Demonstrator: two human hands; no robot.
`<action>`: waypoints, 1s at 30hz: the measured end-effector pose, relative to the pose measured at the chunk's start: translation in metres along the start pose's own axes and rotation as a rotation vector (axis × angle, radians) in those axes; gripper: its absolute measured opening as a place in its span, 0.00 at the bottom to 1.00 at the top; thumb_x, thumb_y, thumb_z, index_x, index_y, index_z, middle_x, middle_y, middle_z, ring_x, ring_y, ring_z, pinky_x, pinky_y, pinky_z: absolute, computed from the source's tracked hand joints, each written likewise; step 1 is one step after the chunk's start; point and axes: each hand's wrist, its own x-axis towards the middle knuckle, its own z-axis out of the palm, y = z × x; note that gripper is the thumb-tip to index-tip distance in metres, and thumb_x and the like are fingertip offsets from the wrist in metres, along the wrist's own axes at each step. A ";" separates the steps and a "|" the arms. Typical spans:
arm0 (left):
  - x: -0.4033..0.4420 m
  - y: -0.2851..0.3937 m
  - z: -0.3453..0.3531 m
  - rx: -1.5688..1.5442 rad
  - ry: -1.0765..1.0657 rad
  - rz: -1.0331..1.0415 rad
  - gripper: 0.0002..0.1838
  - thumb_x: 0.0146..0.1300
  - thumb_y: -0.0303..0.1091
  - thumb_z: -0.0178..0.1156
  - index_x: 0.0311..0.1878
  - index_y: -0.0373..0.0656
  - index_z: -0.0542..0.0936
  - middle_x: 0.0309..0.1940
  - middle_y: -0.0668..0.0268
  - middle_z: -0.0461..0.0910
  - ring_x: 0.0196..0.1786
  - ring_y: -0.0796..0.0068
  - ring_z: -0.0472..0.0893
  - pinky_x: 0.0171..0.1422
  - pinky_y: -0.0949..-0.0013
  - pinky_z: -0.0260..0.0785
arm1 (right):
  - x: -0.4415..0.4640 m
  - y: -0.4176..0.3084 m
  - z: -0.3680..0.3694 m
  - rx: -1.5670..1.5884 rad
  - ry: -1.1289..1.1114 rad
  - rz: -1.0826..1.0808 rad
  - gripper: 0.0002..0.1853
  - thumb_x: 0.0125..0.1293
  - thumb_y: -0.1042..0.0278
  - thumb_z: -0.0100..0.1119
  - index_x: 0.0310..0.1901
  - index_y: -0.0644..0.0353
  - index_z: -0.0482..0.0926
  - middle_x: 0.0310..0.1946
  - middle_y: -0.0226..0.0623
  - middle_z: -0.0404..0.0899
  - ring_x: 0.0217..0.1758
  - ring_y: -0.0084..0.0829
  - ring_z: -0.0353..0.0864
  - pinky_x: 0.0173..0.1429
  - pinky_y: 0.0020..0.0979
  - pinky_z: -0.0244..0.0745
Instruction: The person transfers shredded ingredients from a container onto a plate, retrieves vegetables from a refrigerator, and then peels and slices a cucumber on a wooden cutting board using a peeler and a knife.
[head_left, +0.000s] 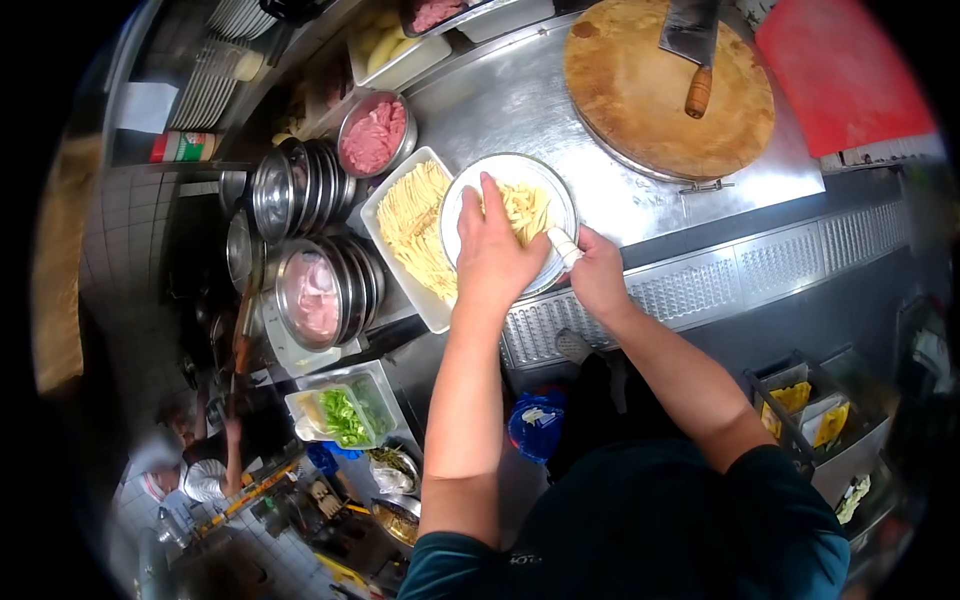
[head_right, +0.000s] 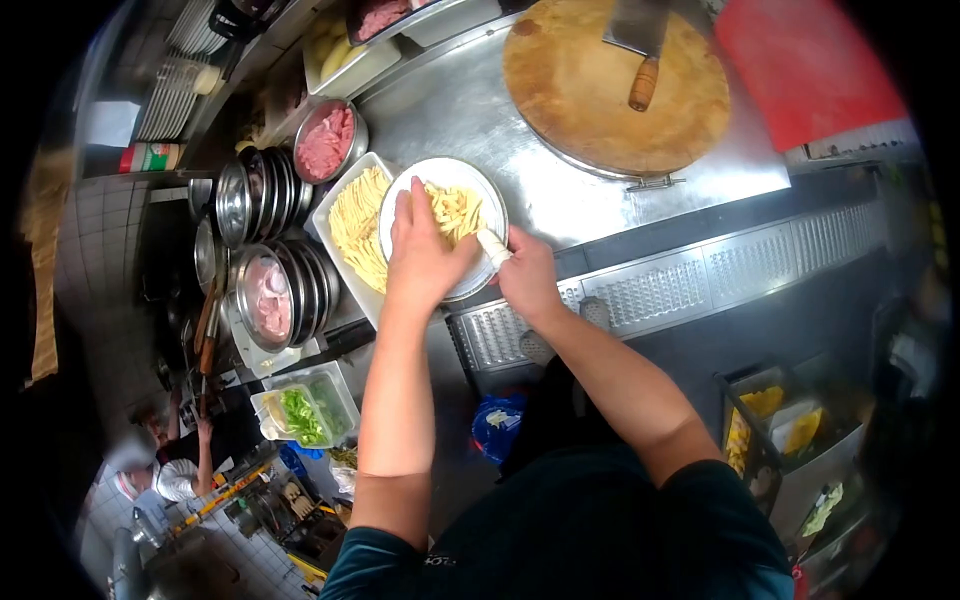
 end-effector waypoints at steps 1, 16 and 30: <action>-0.003 -0.003 -0.004 -0.008 -0.001 0.034 0.54 0.57 0.45 0.75 0.82 0.39 0.57 0.80 0.39 0.54 0.80 0.37 0.60 0.78 0.48 0.64 | -0.001 0.000 -0.003 0.003 0.015 0.011 0.11 0.76 0.67 0.62 0.53 0.64 0.85 0.33 0.31 0.86 0.29 0.17 0.81 0.31 0.23 0.77; 0.017 -0.197 0.058 -0.176 0.330 -0.582 0.25 0.57 0.46 0.74 0.45 0.30 0.85 0.39 0.44 0.87 0.42 0.48 0.88 0.49 0.56 0.78 | 0.006 0.010 -0.039 0.067 0.128 0.061 0.11 0.77 0.65 0.62 0.51 0.63 0.86 0.36 0.30 0.87 0.31 0.19 0.82 0.34 0.24 0.78; 0.009 -0.234 0.059 -0.360 0.296 -0.462 0.18 0.67 0.41 0.67 0.38 0.30 0.84 0.24 0.60 0.82 0.23 0.71 0.79 0.28 0.66 0.70 | 0.005 0.017 -0.016 0.089 0.116 0.051 0.11 0.77 0.64 0.63 0.50 0.63 0.86 0.35 0.29 0.87 0.30 0.18 0.80 0.32 0.23 0.76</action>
